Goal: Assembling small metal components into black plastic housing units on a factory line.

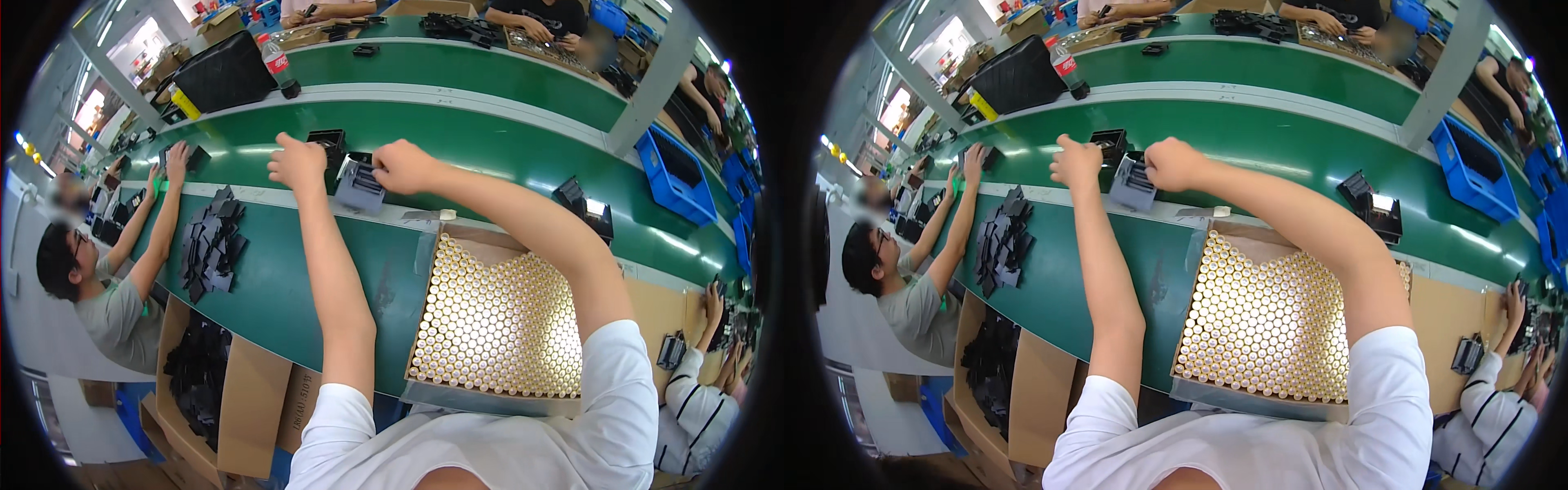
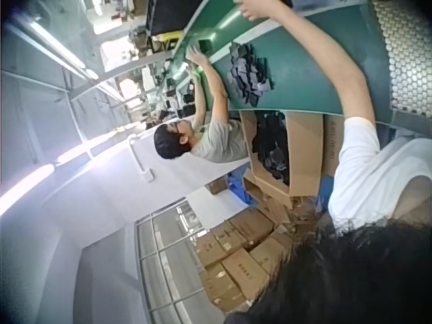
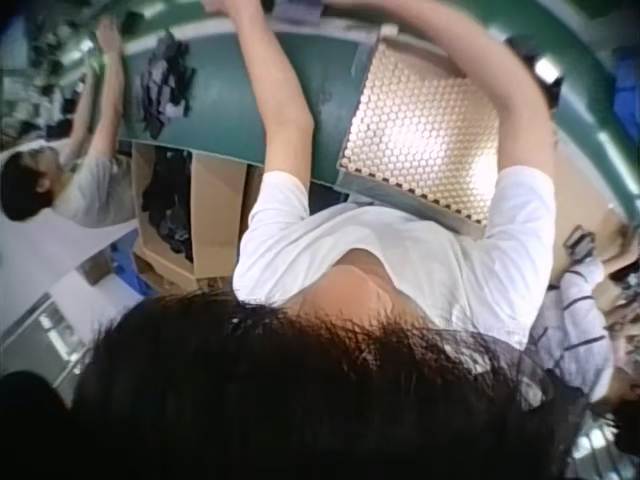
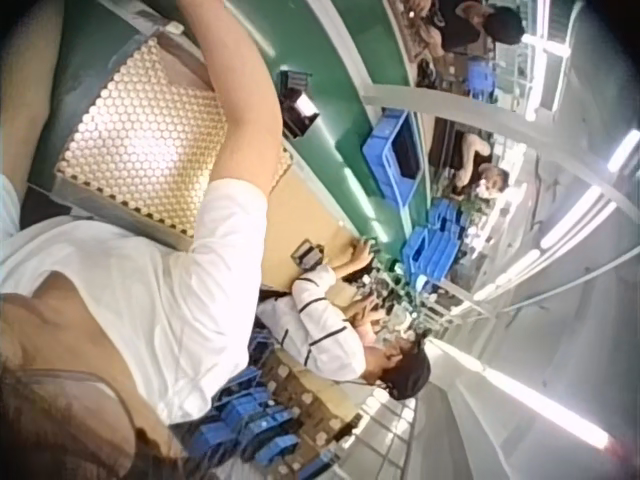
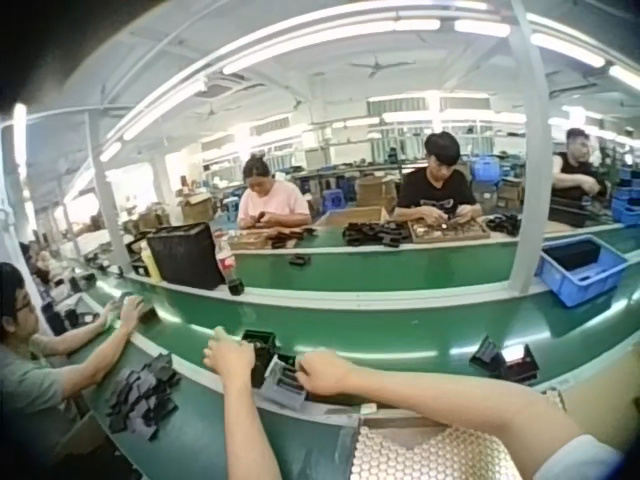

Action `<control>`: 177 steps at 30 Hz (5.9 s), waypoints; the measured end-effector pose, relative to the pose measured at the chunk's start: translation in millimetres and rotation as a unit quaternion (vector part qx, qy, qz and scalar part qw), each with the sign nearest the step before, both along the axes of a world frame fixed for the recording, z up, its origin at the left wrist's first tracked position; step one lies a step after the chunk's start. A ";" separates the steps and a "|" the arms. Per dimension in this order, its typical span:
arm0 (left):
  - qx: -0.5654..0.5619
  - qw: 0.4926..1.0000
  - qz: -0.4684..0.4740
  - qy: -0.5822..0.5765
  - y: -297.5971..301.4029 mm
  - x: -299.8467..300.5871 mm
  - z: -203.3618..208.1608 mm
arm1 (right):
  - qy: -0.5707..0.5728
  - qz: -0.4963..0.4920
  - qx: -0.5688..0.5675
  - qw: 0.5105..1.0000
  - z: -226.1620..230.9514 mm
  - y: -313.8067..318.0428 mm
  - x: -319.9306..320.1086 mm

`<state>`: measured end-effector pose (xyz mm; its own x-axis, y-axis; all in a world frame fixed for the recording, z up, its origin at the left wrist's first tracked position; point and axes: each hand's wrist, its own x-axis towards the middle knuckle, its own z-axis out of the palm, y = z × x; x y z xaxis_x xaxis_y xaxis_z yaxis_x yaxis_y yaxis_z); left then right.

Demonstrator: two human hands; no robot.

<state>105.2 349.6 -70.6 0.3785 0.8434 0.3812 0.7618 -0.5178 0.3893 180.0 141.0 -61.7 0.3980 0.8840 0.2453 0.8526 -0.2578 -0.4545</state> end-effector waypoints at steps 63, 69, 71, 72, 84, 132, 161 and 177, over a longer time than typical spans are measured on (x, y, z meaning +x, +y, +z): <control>-0.520 0.676 -0.424 -0.304 -175.2 82.8 -3.6 | 0.069 -0.068 -0.030 0.995 91.3 -152.9 -26.5; -0.565 0.632 -0.412 -0.335 -166.7 83.9 -7.3 | 0.100 -0.165 -0.040 0.980 79.4 -117.4 45.4; -0.562 0.640 -0.402 -0.335 -166.8 84.5 -5.9 | 0.148 -0.169 -0.025 0.974 74.0 -105.8 47.3; -0.562 0.644 -0.397 -0.334 -167.0 84.7 -5.7 | 0.173 -0.171 -0.019 0.970 71.9 -101.1 47.6; -0.492 0.729 -0.335 -0.337 -122.1 76.1 -10.7 | -0.070 -0.088 0.194 0.974 35.8 -95.0 40.1; -0.270 0.892 -0.202 -0.302 -3.9 6.5 5.8 | -0.058 -0.047 -0.070 0.995 6.7 21.6 -19.1; -0.294 0.817 -0.486 -0.097 -200.9 80.1 -27.2 | -0.157 -0.012 -0.281 0.947 25.2 -225.4 57.8; 0.098 0.771 -0.602 -0.183 -233.0 61.8 22.1 | 0.513 -0.255 0.201 0.795 18.5 -177.9 41.2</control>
